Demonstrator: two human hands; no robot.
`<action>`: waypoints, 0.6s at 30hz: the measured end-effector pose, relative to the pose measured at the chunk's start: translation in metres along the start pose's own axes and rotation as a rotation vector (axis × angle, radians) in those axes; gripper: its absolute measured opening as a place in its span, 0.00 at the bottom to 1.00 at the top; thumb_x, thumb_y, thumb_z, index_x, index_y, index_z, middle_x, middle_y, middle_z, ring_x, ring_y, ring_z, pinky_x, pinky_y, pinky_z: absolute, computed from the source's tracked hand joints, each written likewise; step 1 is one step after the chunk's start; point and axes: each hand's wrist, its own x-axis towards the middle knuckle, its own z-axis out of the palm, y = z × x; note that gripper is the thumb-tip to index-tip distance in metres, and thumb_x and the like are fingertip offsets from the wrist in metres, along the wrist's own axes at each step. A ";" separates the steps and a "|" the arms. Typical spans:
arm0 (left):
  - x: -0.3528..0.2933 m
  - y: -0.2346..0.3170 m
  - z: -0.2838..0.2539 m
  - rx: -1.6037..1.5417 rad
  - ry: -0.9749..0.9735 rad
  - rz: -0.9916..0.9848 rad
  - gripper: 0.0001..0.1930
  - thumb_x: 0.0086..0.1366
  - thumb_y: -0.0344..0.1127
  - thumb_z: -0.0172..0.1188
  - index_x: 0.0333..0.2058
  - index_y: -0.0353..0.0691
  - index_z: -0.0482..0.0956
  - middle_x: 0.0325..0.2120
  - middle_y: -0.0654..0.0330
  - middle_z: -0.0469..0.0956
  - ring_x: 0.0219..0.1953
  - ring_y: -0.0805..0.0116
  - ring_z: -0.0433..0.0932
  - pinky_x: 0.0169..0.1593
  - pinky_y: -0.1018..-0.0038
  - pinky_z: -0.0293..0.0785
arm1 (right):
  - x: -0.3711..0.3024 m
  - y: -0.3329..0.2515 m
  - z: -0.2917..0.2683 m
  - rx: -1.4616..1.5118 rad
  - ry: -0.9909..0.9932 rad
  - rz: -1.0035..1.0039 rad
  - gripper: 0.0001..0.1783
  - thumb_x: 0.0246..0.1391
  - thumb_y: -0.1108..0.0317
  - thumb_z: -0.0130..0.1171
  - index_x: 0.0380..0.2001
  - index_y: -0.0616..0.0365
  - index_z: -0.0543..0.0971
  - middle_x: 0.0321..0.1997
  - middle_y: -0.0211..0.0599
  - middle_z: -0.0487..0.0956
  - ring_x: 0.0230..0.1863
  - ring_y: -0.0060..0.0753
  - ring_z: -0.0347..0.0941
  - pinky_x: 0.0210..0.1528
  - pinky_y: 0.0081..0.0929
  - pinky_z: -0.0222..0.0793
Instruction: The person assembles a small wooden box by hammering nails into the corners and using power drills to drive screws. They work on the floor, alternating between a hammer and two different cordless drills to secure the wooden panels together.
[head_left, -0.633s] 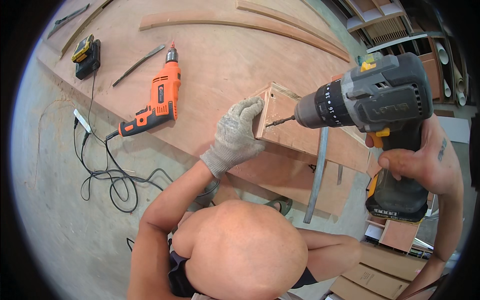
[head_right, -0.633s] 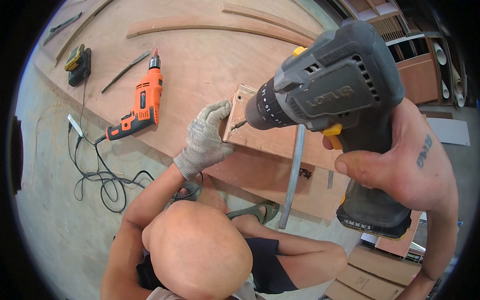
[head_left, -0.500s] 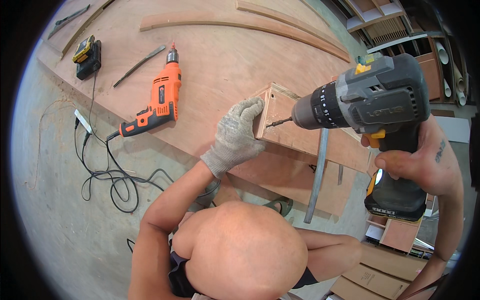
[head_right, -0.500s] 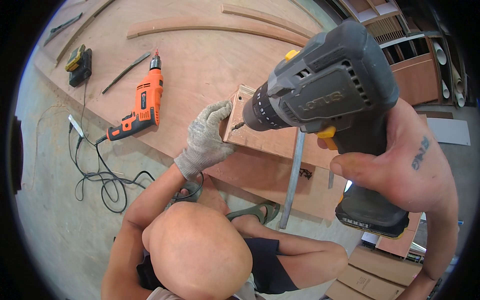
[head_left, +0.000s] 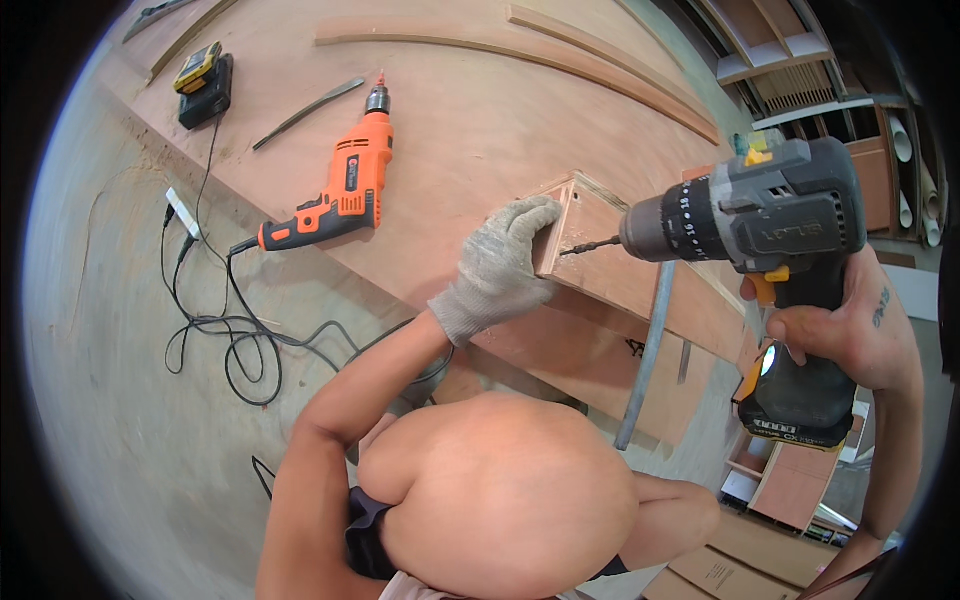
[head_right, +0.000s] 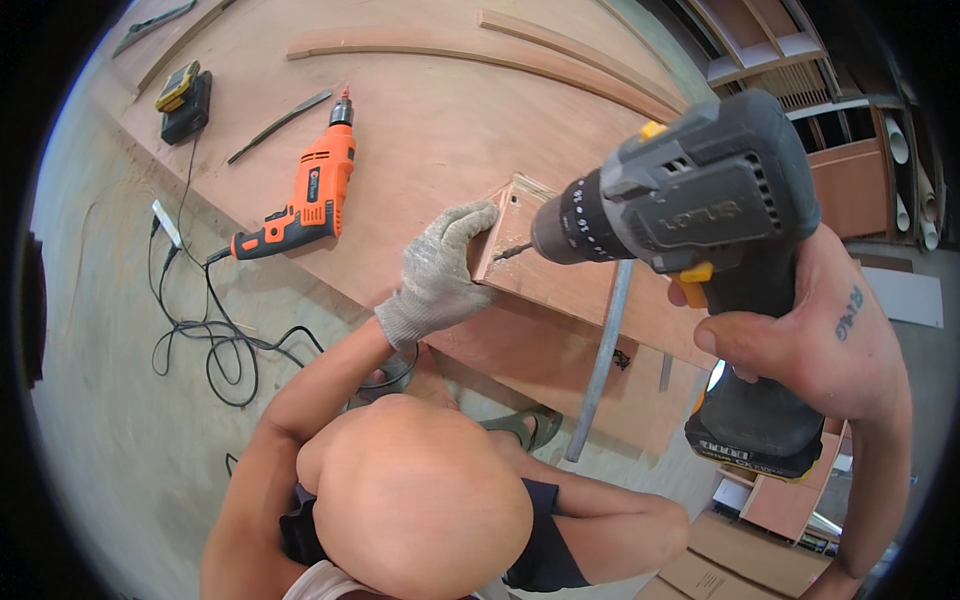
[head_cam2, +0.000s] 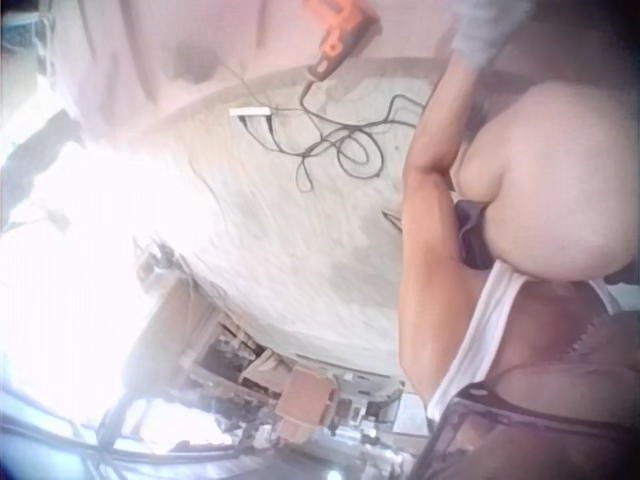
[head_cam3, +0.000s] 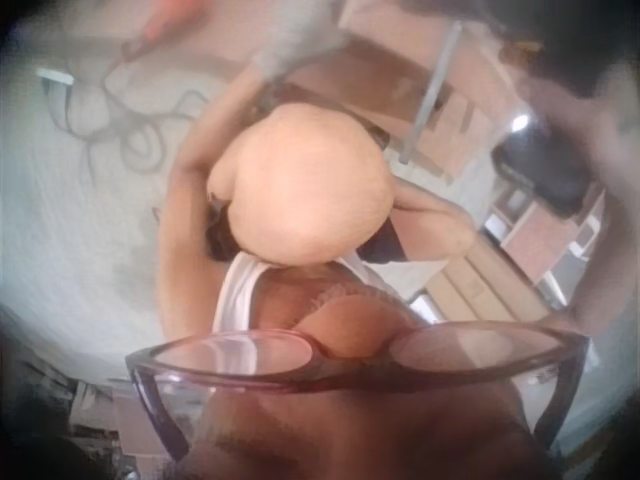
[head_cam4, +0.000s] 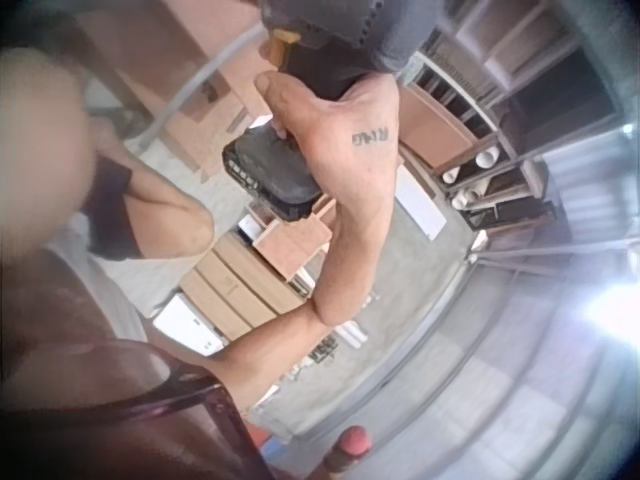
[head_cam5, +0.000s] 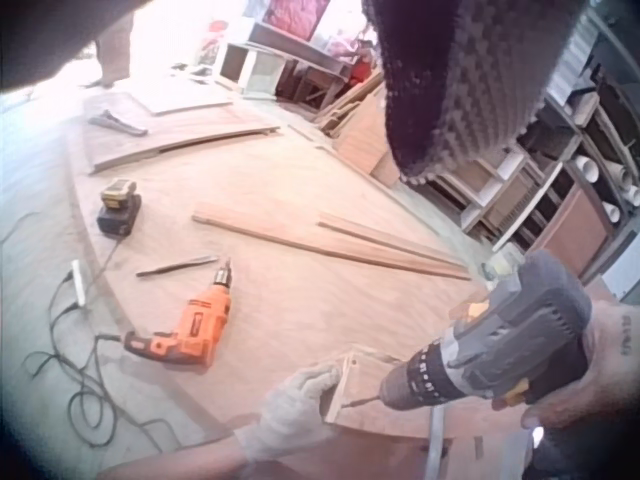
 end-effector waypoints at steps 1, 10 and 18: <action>-0.002 0.000 0.001 -0.020 0.006 -0.010 0.39 0.40 0.29 0.74 0.57 0.40 0.75 0.55 0.49 0.77 0.57 0.50 0.78 0.59 0.60 0.77 | 0.000 0.001 0.001 -0.004 0.005 -0.033 0.29 0.43 0.82 0.68 0.53 0.64 0.76 0.45 0.40 0.83 0.43 0.26 0.79 0.45 0.27 0.76; -0.008 -0.007 0.007 -0.075 0.094 0.092 0.33 0.44 0.25 0.73 0.53 0.40 0.76 0.54 0.49 0.77 0.56 0.47 0.78 0.58 0.60 0.78 | 0.008 0.022 -0.003 0.088 0.021 -0.132 0.31 0.40 0.81 0.69 0.53 0.65 0.76 0.43 0.41 0.83 0.26 0.23 0.74 0.29 0.25 0.71; -0.009 -0.009 0.012 -0.134 0.134 0.125 0.35 0.42 0.20 0.70 0.54 0.38 0.75 0.55 0.50 0.77 0.56 0.48 0.78 0.58 0.62 0.77 | 0.014 0.135 -0.026 0.161 0.377 -0.259 0.28 0.47 0.76 0.67 0.54 0.66 0.76 0.42 0.42 0.84 0.31 0.30 0.79 0.36 0.28 0.77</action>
